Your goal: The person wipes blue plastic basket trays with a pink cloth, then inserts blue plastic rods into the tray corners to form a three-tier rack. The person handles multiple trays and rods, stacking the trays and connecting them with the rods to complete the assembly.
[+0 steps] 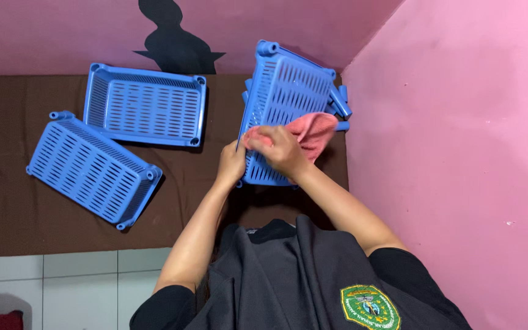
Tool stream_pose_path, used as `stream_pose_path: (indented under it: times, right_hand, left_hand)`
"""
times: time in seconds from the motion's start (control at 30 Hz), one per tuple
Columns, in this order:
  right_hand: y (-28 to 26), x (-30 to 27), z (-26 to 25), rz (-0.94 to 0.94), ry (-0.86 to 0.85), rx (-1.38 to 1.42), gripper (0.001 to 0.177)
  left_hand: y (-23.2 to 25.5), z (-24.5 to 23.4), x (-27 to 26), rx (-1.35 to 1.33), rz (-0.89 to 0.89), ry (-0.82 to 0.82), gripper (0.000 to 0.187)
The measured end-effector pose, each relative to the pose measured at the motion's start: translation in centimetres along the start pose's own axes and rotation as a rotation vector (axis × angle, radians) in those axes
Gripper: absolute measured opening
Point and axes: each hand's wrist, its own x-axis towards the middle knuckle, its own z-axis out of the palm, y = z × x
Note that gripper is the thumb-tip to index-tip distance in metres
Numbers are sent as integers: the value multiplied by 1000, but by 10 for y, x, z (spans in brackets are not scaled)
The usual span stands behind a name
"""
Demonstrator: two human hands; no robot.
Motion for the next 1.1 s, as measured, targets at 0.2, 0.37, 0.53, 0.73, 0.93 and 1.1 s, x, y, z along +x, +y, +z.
stream_pose_path:
  times: [0.2, 0.37, 0.53, 0.73, 0.93, 1.1]
  right_hand:
    - [18, 25, 0, 643, 272, -282, 16]
    - [21, 23, 10, 66, 153, -74, 12]
    - [22, 30, -10, 250, 237, -241, 12]
    - [-20, 18, -3, 691, -239, 488, 13]
    - [-2, -9, 7, 360, -49, 116, 20]
    - [3, -35, -3, 141, -221, 137, 30]
  left_hand:
    - [1, 2, -3, -187, -188, -63, 62]
    - [-13, -10, 6, -276, -203, -77, 60]
    - [-21, -19, 7, -354, -215, -100, 57]
    - [-13, -14, 20, -553, -336, 94, 60]
    - [-8, -19, 16, -663, -352, 121, 61]
    - [-14, -21, 16, -764, -414, 159, 60]
